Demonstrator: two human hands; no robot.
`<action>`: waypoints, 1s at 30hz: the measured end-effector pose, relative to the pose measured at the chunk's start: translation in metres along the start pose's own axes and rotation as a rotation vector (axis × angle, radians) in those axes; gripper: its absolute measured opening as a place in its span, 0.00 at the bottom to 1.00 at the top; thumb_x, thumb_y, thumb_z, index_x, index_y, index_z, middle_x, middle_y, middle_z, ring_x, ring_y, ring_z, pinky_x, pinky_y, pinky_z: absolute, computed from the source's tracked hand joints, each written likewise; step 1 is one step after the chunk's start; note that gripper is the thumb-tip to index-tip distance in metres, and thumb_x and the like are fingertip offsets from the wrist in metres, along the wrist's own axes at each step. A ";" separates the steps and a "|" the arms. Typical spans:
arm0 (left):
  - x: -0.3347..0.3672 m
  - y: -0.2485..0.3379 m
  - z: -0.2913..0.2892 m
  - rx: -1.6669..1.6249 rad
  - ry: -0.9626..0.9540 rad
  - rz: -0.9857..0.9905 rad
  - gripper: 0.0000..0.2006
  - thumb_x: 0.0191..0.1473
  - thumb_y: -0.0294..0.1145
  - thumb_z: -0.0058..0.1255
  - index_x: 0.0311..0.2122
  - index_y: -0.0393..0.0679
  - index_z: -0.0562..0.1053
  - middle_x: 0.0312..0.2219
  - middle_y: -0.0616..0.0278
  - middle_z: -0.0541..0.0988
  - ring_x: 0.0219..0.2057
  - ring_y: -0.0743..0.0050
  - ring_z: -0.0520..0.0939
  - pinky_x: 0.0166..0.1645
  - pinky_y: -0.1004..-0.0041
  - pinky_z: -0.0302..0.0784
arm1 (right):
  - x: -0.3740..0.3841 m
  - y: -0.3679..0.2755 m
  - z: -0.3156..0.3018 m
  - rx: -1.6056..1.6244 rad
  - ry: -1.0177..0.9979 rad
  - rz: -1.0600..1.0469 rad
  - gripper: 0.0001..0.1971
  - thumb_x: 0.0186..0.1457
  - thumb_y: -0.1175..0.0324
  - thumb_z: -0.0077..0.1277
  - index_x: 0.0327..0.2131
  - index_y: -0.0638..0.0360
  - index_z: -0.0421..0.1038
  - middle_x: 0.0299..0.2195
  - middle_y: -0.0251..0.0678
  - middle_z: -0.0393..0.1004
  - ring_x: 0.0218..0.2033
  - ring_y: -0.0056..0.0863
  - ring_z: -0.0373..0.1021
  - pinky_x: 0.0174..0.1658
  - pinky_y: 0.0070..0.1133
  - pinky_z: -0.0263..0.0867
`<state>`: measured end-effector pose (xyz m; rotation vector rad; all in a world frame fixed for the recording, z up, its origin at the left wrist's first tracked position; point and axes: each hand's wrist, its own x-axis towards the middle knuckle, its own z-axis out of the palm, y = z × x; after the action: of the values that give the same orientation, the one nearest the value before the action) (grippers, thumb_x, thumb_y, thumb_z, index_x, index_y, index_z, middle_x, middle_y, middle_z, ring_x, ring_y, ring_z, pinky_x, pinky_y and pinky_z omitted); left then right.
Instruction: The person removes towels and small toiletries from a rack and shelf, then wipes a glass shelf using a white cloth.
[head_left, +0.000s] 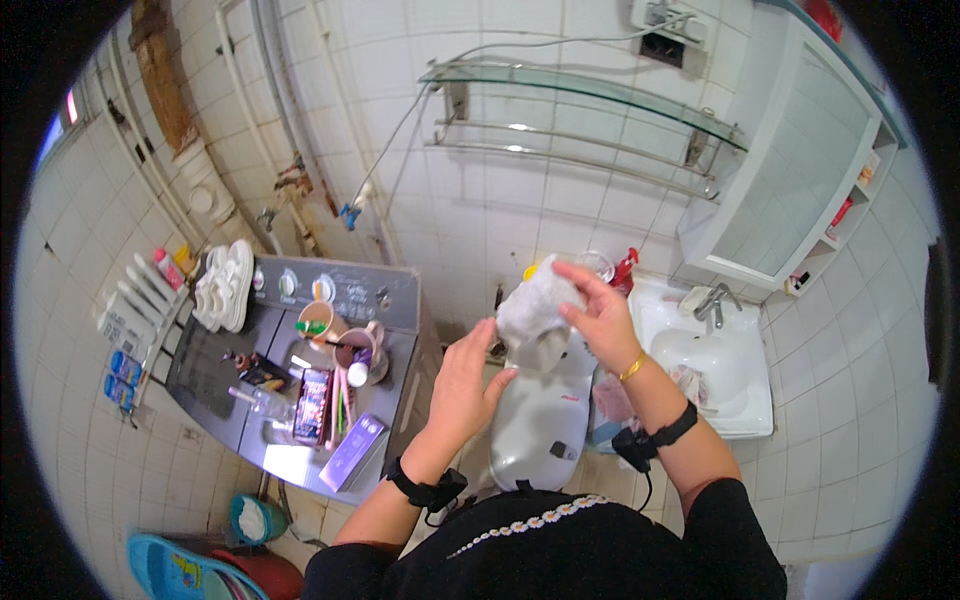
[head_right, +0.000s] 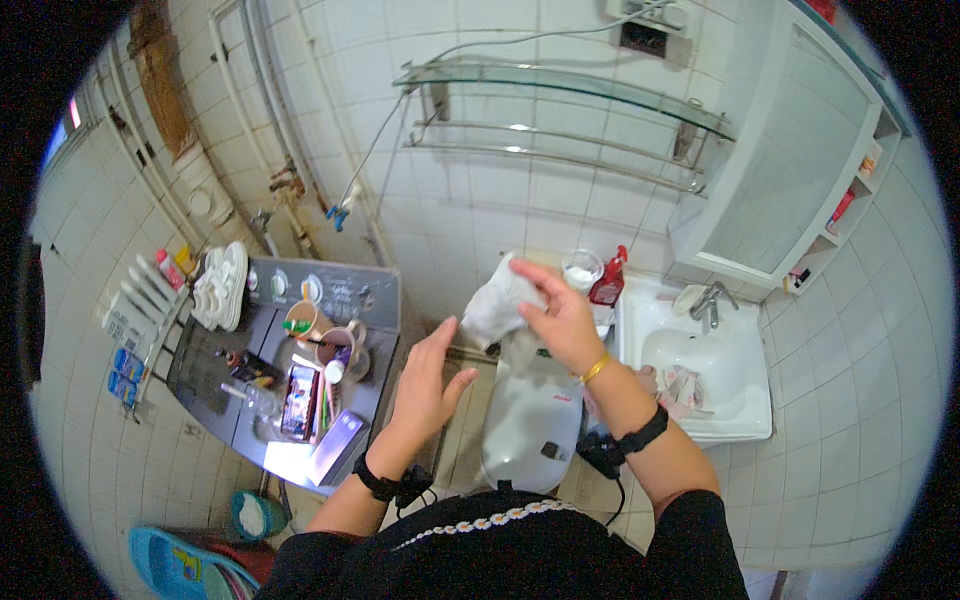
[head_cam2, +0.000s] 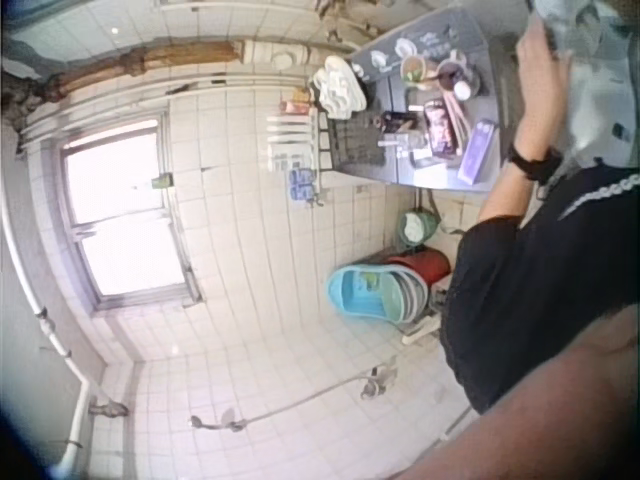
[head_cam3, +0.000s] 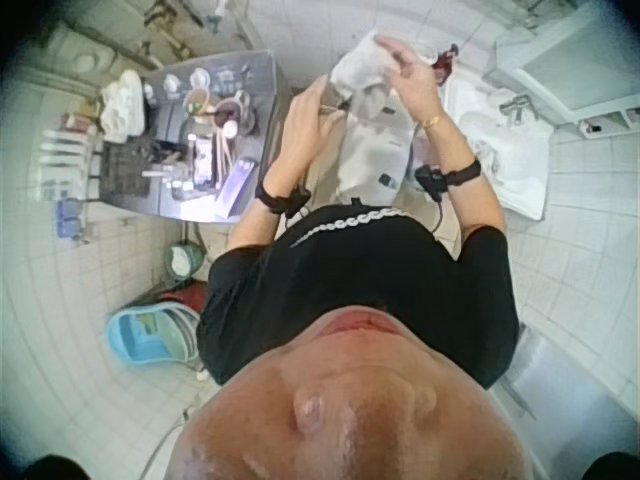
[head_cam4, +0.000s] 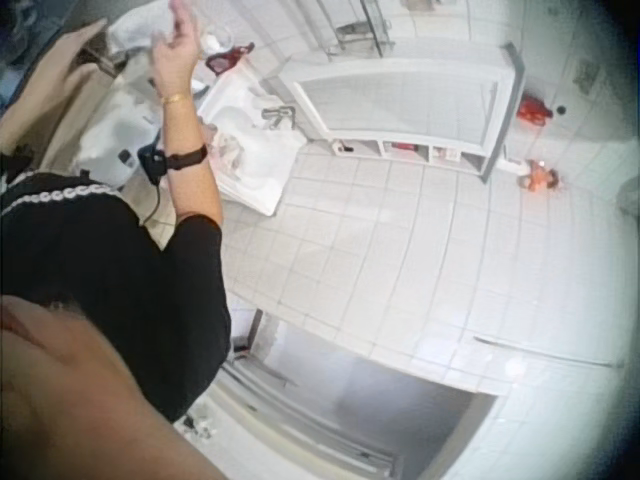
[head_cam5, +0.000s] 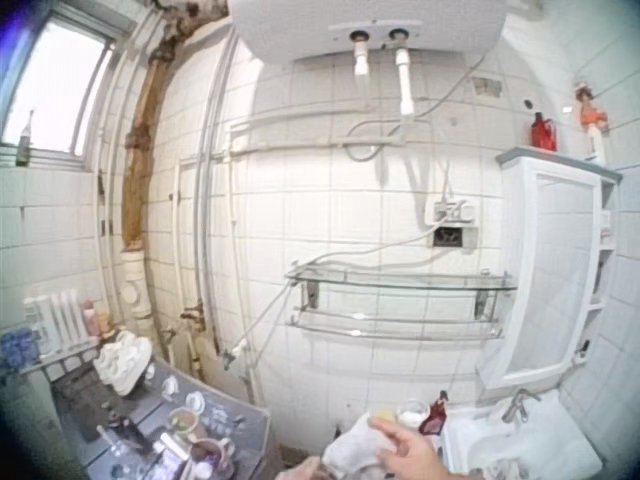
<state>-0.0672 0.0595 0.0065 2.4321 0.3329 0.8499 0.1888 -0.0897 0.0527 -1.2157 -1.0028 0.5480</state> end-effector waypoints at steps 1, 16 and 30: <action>0.021 0.010 0.017 -0.077 0.037 -0.018 0.41 0.69 0.40 0.76 0.81 0.40 0.71 0.74 0.41 0.81 0.74 0.34 0.81 0.77 0.47 0.79 | -0.006 -0.009 -0.017 -0.098 -0.024 -0.063 0.33 0.74 0.87 0.56 0.80 0.67 0.73 0.79 0.41 0.74 0.82 0.34 0.67 0.87 0.34 0.59; 0.387 0.225 0.225 -0.218 0.095 0.151 0.29 0.67 0.22 0.59 0.72 0.52 0.80 0.59 0.43 0.89 0.61 0.27 0.88 0.63 0.47 0.87 | -0.021 -0.050 -0.410 -0.059 0.193 -0.049 0.33 0.76 0.87 0.54 0.80 0.60 0.72 0.76 0.39 0.72 0.74 0.30 0.77 0.74 0.28 0.77; 0.682 0.431 0.377 0.333 -0.248 0.424 0.40 0.78 0.69 0.46 0.84 0.57 0.72 0.55 0.41 0.93 0.58 0.29 0.92 0.67 0.43 0.85 | -0.094 -0.025 -0.588 -0.137 0.426 -0.062 0.24 0.79 0.82 0.57 0.73 0.56 0.80 0.76 0.35 0.79 0.68 0.26 0.83 0.67 0.25 0.79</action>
<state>0.7210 -0.1825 0.3436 2.9417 -0.1557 0.6883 0.6456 -0.4725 0.0323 -1.3470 -0.7184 0.1595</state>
